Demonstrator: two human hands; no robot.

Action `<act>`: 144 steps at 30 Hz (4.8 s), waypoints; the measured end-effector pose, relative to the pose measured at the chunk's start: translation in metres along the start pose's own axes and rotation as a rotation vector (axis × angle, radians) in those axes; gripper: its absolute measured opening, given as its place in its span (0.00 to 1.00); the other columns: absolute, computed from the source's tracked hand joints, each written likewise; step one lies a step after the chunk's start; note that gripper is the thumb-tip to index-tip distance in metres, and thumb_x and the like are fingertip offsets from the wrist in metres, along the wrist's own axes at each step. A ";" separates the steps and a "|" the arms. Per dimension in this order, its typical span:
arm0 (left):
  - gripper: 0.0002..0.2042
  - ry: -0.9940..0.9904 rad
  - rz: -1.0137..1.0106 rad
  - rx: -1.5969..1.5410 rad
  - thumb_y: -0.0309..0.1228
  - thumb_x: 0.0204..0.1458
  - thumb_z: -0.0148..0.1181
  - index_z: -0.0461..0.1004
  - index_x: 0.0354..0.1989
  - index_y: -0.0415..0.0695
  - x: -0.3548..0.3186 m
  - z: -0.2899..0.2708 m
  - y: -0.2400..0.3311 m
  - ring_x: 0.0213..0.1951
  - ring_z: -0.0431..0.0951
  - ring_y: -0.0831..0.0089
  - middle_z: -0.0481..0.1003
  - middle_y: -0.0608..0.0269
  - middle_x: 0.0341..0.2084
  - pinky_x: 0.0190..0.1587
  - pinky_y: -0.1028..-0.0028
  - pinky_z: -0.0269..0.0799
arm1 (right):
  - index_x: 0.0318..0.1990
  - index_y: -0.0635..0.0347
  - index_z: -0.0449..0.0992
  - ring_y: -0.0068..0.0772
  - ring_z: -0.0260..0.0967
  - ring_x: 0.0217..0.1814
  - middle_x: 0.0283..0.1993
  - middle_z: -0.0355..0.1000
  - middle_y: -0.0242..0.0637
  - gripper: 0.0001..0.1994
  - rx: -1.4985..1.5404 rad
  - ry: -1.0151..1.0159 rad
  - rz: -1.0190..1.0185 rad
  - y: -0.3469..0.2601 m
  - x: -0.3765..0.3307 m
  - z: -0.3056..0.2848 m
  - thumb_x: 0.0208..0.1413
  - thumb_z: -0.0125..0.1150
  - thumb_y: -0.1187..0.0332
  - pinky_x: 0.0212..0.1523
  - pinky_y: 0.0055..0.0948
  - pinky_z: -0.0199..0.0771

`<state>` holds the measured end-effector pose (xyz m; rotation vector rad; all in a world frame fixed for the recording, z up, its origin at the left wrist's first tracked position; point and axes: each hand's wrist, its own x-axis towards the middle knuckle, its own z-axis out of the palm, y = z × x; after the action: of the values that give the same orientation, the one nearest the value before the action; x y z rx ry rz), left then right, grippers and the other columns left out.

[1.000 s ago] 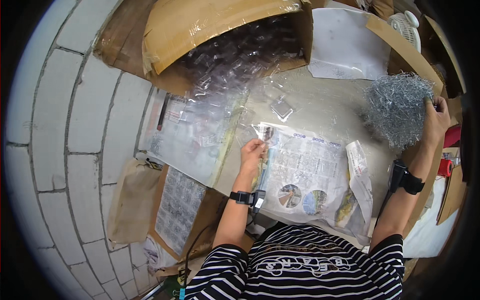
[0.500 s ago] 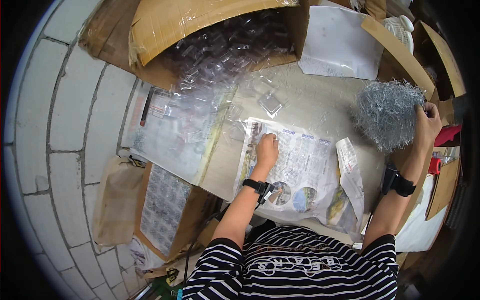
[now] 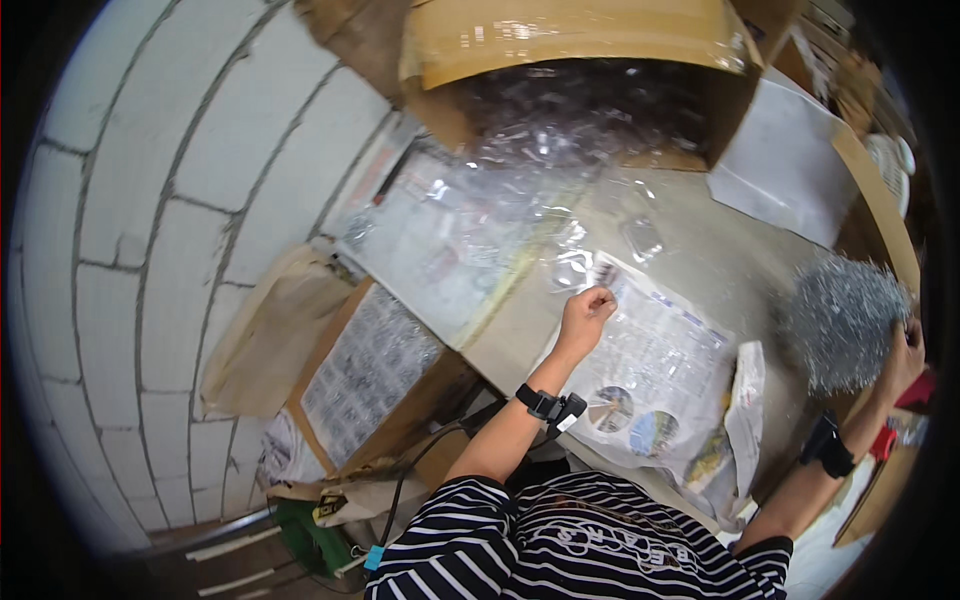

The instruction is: Package metal shavings into small plastic bags and organize them in a box.

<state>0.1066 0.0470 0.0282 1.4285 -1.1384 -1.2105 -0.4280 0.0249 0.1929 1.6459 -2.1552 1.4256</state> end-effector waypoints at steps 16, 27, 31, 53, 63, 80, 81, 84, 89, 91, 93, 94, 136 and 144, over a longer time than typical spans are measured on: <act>0.13 0.917 -0.126 -0.191 0.20 0.49 0.55 0.68 0.44 0.32 0.044 -0.361 -0.046 0.29 0.76 0.65 0.73 0.54 0.30 0.31 0.72 0.74 | 0.27 0.59 0.65 0.14 0.52 0.28 0.26 0.58 0.22 0.07 0.024 -0.046 0.003 0.032 0.000 0.011 0.53 0.58 0.72 0.31 0.16 0.54; 0.06 -0.018 -0.166 -0.014 0.23 0.53 0.54 0.74 0.37 0.36 -0.016 -0.112 -0.018 0.33 0.78 0.73 0.77 0.60 0.31 0.35 0.77 0.71 | 0.24 0.65 0.68 0.15 0.54 0.25 0.21 0.60 0.25 0.05 -0.107 0.124 -0.002 -0.124 -0.012 0.010 0.39 0.57 0.75 0.26 0.19 0.57; 0.05 -0.235 -0.040 0.063 0.22 0.51 0.57 0.74 0.36 0.36 -0.023 -0.014 0.009 0.33 0.77 0.76 0.77 0.61 0.31 0.36 0.78 0.71 | 0.23 0.66 0.68 0.15 0.54 0.24 0.20 0.60 0.26 0.05 0.003 0.157 0.027 -0.140 -0.007 -0.008 0.38 0.57 0.76 0.25 0.19 0.57; 0.29 -0.479 0.891 0.714 0.30 0.28 0.72 0.67 0.42 0.37 0.059 0.161 0.292 0.42 0.73 0.57 0.71 0.52 0.38 0.45 0.65 0.69 | 0.24 0.66 0.72 0.20 0.63 0.26 0.22 0.68 0.31 0.05 0.261 0.100 -0.039 -0.179 -0.003 -0.026 0.37 0.61 0.77 0.29 0.20 0.64; 0.20 -0.260 1.171 0.790 0.21 0.30 0.65 0.65 0.34 0.40 0.073 0.173 0.247 0.39 0.68 0.54 0.67 0.55 0.32 0.39 0.63 0.67 | 0.24 0.64 0.63 0.26 0.60 0.26 0.23 0.61 0.36 0.08 0.380 0.101 0.033 -0.109 -0.050 0.069 0.37 0.57 0.79 0.29 0.25 0.62; 0.21 -0.264 1.330 0.758 0.16 0.25 0.63 0.67 0.33 0.41 0.093 0.215 0.235 0.36 0.67 0.54 0.67 0.55 0.31 0.35 0.63 0.65 | 0.22 0.66 0.63 0.32 0.61 0.24 0.23 0.60 0.40 0.07 0.493 0.282 0.008 -0.108 -0.065 0.067 0.36 0.55 0.80 0.27 0.27 0.62; 0.21 -0.264 1.317 0.742 0.16 0.25 0.63 0.67 0.33 0.41 0.084 0.210 0.232 0.36 0.67 0.54 0.67 0.55 0.31 0.35 0.63 0.65 | 0.21 0.64 0.63 0.32 0.62 0.24 0.23 0.63 0.40 0.07 0.458 0.282 0.128 -0.099 -0.067 0.067 0.34 0.55 0.82 0.26 0.26 0.62; 0.21 -0.270 1.314 0.789 0.16 0.24 0.64 0.67 0.33 0.41 0.071 0.215 0.240 0.35 0.67 0.54 0.66 0.55 0.30 0.34 0.63 0.65 | 0.21 0.64 0.64 0.32 0.62 0.24 0.23 0.64 0.41 0.06 0.363 0.186 0.152 -0.084 -0.066 0.073 0.35 0.55 0.82 0.27 0.28 0.64; 0.20 -0.279 1.327 0.757 0.15 0.25 0.64 0.67 0.31 0.40 0.057 0.227 0.243 0.34 0.68 0.55 0.67 0.56 0.29 0.36 0.64 0.65 | 0.29 0.66 0.69 0.38 0.70 0.32 0.30 0.70 0.44 0.09 0.261 -0.045 0.387 -0.062 -0.079 0.071 0.39 0.62 0.76 0.35 0.33 0.69; 0.20 -0.303 1.304 0.765 0.15 0.25 0.64 0.67 0.31 0.40 0.056 0.232 0.245 0.34 0.68 0.55 0.67 0.56 0.29 0.36 0.65 0.65 | 0.37 0.64 0.70 0.34 0.69 0.35 0.35 0.70 0.42 0.13 0.367 -0.040 0.338 -0.073 -0.085 0.060 0.41 0.64 0.74 0.37 0.29 0.69; 0.21 -0.252 1.349 0.767 0.16 0.26 0.63 0.68 0.33 0.43 0.043 0.229 0.252 0.37 0.69 0.57 0.68 0.59 0.30 0.35 0.64 0.67 | 0.56 0.59 0.65 0.36 0.69 0.46 0.49 0.69 0.45 0.31 0.480 -0.080 0.324 -0.082 -0.100 0.038 0.43 0.69 0.64 0.46 0.28 0.70; 0.21 -0.251 1.346 0.773 0.16 0.26 0.63 0.68 0.33 0.43 0.042 0.228 0.256 0.37 0.69 0.57 0.68 0.59 0.30 0.35 0.64 0.67 | 0.56 0.59 0.65 0.36 0.69 0.46 0.49 0.69 0.45 0.31 0.484 -0.084 0.326 -0.080 -0.110 0.032 0.43 0.69 0.64 0.46 0.28 0.70; 0.20 0.079 1.205 0.652 0.20 0.28 0.68 0.69 0.33 0.44 0.009 0.138 0.287 0.40 0.70 0.59 0.70 0.62 0.33 0.40 0.65 0.68 | 0.39 0.67 0.75 0.23 0.69 0.27 0.26 0.73 0.39 0.09 -0.280 0.301 0.080 -0.178 -0.181 -0.177 0.49 0.57 0.81 0.31 0.22 0.68; 0.20 0.068 1.248 0.577 0.20 0.27 0.68 0.70 0.33 0.42 0.003 0.086 0.294 0.39 0.72 0.58 0.72 0.59 0.32 0.42 0.66 0.67 | 0.42 0.70 0.75 0.13 0.64 0.34 0.35 0.71 0.26 0.08 0.030 0.711 0.168 -0.186 -0.228 -0.205 0.55 0.55 0.79 0.36 0.13 0.63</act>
<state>-0.0039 -0.0082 0.3085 0.7727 -1.9547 0.0611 -0.2767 0.3328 0.2962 0.7749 -1.8667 1.7405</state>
